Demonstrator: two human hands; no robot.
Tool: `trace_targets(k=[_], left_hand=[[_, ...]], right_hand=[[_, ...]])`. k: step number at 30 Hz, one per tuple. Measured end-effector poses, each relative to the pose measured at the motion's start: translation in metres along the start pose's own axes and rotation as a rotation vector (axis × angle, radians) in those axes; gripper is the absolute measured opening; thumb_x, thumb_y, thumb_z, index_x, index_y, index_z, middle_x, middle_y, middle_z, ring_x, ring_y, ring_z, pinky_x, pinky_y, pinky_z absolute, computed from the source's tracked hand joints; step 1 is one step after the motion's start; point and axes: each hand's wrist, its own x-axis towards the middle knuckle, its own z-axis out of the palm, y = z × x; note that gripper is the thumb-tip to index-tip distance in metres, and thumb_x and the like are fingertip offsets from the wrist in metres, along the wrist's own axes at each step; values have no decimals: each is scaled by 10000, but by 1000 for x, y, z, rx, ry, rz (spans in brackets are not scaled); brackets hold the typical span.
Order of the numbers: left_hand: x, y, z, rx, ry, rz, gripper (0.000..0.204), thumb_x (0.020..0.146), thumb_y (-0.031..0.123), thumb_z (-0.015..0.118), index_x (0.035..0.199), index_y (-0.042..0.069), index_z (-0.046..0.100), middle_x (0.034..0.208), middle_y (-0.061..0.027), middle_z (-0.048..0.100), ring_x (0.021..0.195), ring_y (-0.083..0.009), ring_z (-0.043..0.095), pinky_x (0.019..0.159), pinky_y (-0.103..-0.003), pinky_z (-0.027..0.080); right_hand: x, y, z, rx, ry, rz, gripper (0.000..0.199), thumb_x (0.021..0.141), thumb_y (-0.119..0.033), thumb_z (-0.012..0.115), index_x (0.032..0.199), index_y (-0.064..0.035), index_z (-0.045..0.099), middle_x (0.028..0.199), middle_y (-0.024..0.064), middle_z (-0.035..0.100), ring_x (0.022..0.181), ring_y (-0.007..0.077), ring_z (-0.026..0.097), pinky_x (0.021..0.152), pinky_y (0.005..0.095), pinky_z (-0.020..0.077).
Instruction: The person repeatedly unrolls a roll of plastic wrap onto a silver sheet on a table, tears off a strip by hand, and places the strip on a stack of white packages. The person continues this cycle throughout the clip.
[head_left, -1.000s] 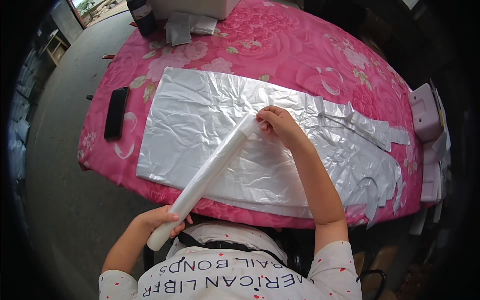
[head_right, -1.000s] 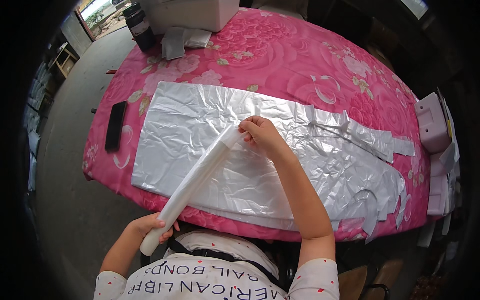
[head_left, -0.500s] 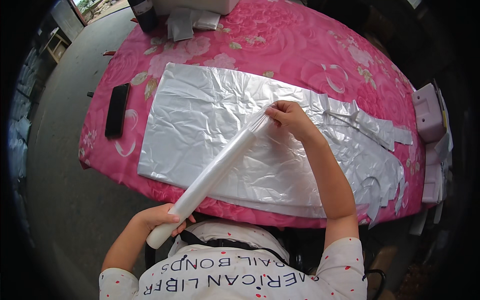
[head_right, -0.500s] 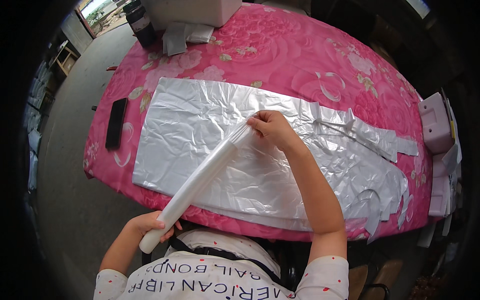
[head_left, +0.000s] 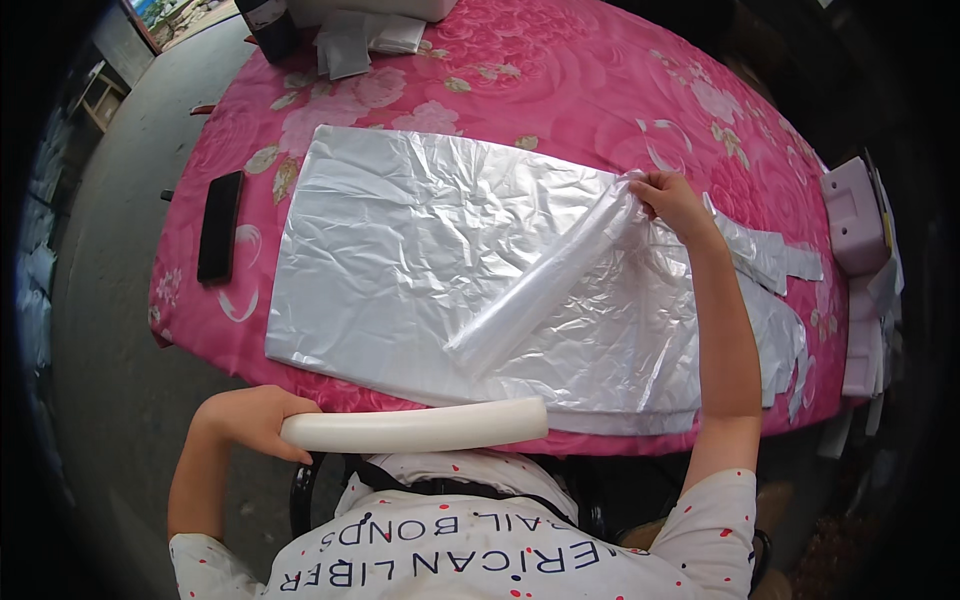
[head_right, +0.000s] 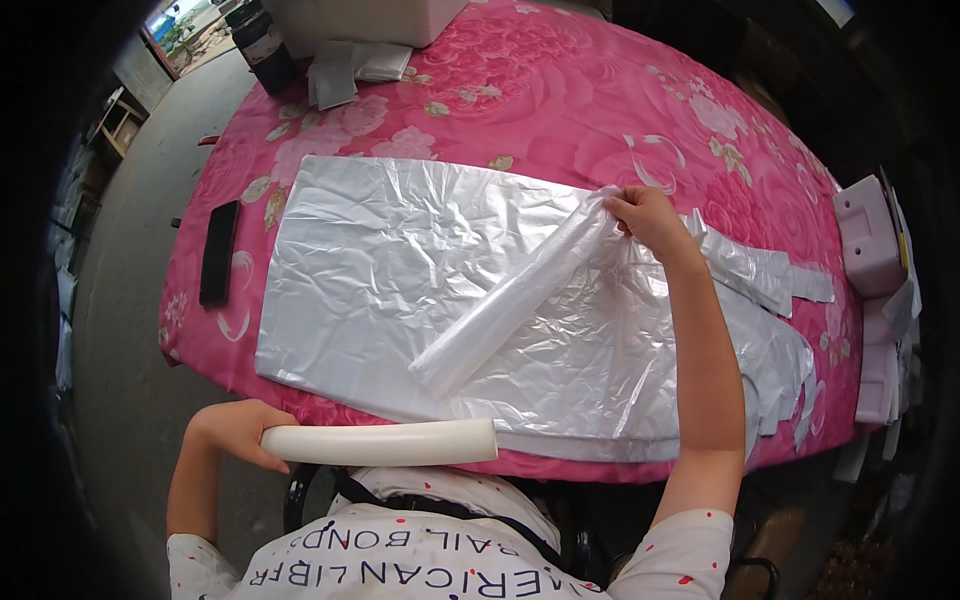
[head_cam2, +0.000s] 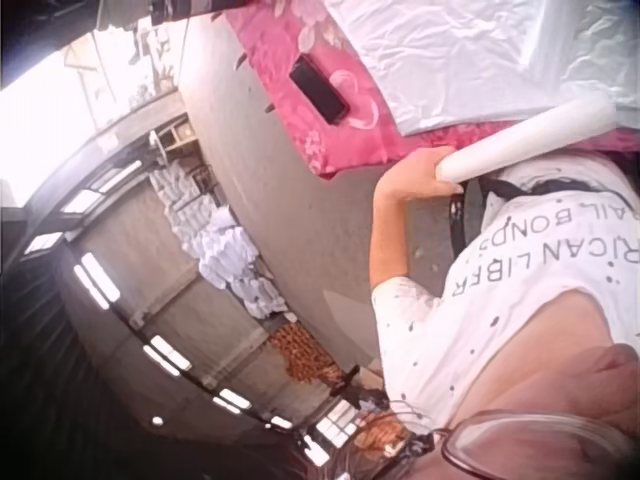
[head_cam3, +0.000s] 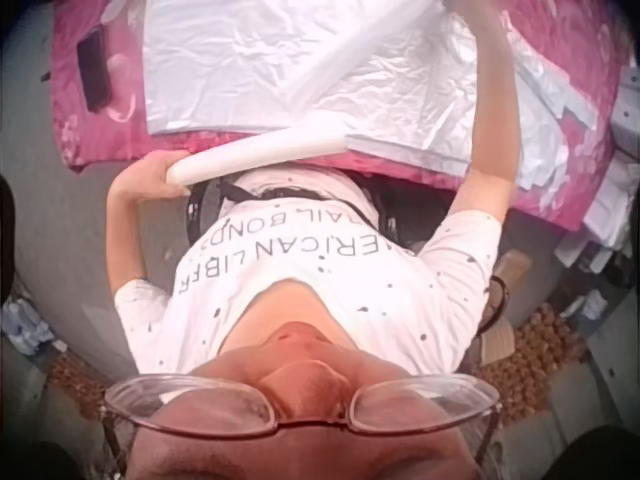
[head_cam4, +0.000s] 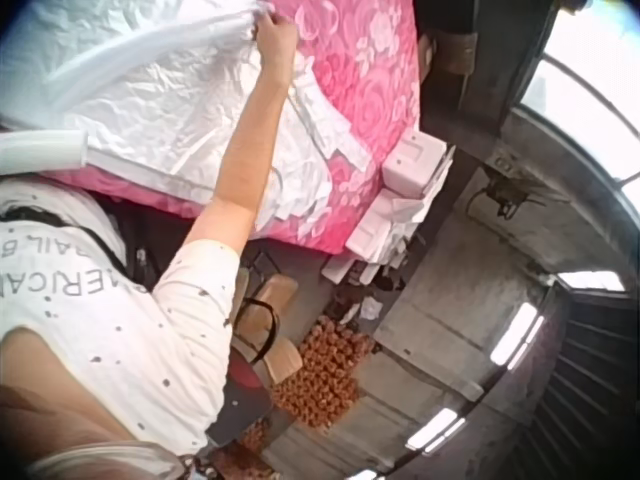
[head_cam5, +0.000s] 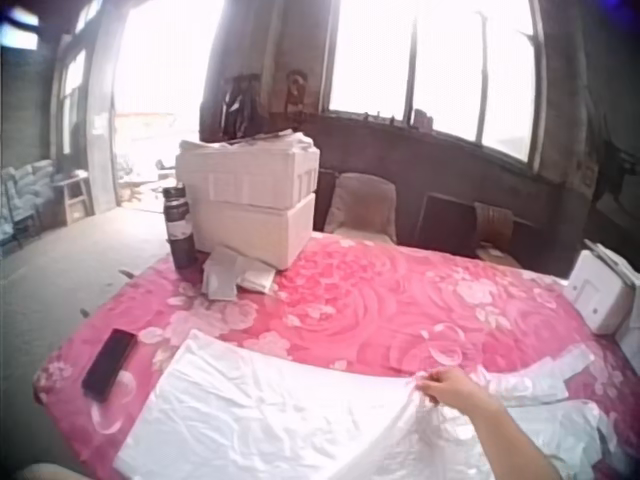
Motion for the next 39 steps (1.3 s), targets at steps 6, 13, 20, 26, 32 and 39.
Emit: trace_targets(k=[6, 13, 20, 26, 32, 39], left_hand=[[58, 65, -37, 554, 411, 197, 365, 623, 176, 737, 946, 59, 615, 911, -102, 621, 885, -279, 596, 748, -375, 472], [121, 60, -8, 715, 708, 913, 373, 693, 167, 718, 1011, 30, 579, 1063, -106, 570, 996, -284, 547, 885, -404, 448], [145, 55, 38, 878, 366, 835, 722, 866, 541, 389, 1288, -44, 412, 1394, -191, 352, 1332, -299, 281, 1107, -404, 177], [148, 51, 60, 888, 448, 746, 778, 826, 522, 431, 1340, -52, 327, 1442, -191, 264, 1368, -297, 195, 1123, -426, 105], [152, 55, 81, 851, 535, 678, 776, 822, 513, 437, 1349, -44, 322, 1439, -189, 275, 1369, -289, 195, 1119, -444, 105], [152, 59, 95, 930, 587, 593, 756, 842, 512, 423, 1361, -27, 316, 1461, -168, 243, 1379, -274, 173, 1115, -428, 90]], right_hand=[[11, -33, 63, -24, -204, -30, 163, 854, -168, 602, 825, -10, 630, 636, -27, 530, 561, 58, 463, 534, 213, 391], [25, -39, 75, -77, -270, -51, 176, 854, -175, 597, 807, -9, 629, 611, -27, 510, 558, 59, 453, 533, 221, 379], [32, -45, 76, -142, -309, -2, 256, 861, -225, 603, 956, 12, 616, 730, 23, 570, 618, 82, 498, 587, 242, 423], [-55, -64, 99, -201, 35, -329, 478, 847, -311, 612, 1197, -3, 509, 1176, 181, 522, 1011, 290, 544, 846, 367, 447], [-166, -30, 132, -507, -230, -581, 507, 757, -160, 676, 1228, -69, 512, 1124, 123, 542, 1007, 294, 520, 865, 372, 438], [-96, -25, 114, -608, -55, -747, 537, 709, -87, 688, 1221, -124, 531, 1088, 64, 568, 966, 257, 533, 845, 359, 453]])
